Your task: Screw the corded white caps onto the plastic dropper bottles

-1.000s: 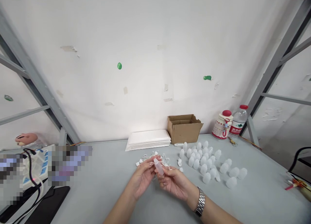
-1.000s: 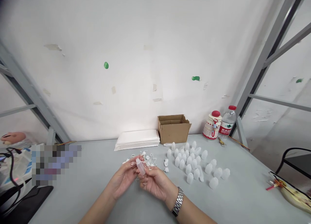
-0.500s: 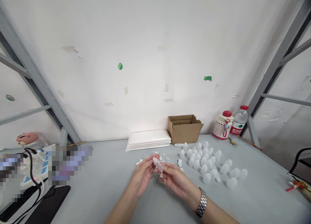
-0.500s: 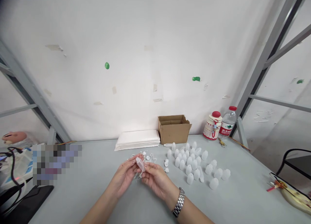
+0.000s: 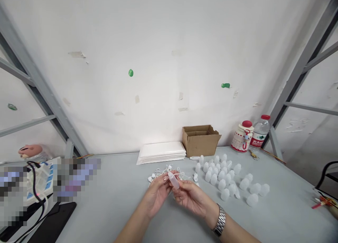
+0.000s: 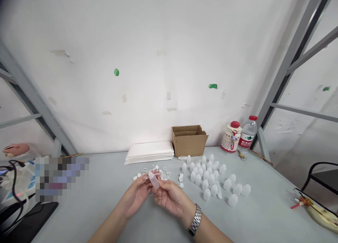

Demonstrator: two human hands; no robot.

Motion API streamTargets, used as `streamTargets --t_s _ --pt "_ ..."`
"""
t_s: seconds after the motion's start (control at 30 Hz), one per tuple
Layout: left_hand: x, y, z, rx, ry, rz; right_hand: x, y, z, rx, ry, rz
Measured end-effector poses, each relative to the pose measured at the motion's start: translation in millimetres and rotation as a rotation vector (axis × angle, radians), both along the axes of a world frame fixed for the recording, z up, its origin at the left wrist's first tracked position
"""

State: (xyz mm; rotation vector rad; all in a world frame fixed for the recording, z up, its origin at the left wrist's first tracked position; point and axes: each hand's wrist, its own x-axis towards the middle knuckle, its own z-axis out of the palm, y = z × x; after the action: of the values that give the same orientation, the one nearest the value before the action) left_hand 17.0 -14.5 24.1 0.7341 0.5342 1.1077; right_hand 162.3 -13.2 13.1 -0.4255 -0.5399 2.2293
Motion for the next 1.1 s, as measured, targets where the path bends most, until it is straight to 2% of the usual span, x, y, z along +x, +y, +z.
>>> streamTargets --t_s 0.13,0.4,0.67,0.8,0.9,0.97,1.1 --pt "-2 -1 -0.6 0.0 0.003 -0.027 -1 -1 -0.4 -0.016 0.01 0.041" --pt "-1 1 -7.8 -0.114 -0.061 -0.017 -2 -2 -4.5 -0.024 0.008 0.058" --pt "-2 -4 -1.4 -0.12 -0.098 -0.068 -3 -4 -5.1 -0.011 -0.025 0.08" --pt "-1 -2 -0.6 -0.107 -0.074 -0.047 -4 -4 -4.8 -0.008 -0.029 0.065" --pt "-1 0 -1.3 -0.102 -0.042 0.019 -4 -3 -1.3 0.036 -0.043 0.015" --pt "-1 1 -1.2 -0.101 -0.026 0.07 -3 -4 3.8 0.117 -0.075 -0.066" --pt "-1 0 1.7 -0.075 -0.009 0.074 -1 -8 16.9 0.291 -0.151 -0.233"
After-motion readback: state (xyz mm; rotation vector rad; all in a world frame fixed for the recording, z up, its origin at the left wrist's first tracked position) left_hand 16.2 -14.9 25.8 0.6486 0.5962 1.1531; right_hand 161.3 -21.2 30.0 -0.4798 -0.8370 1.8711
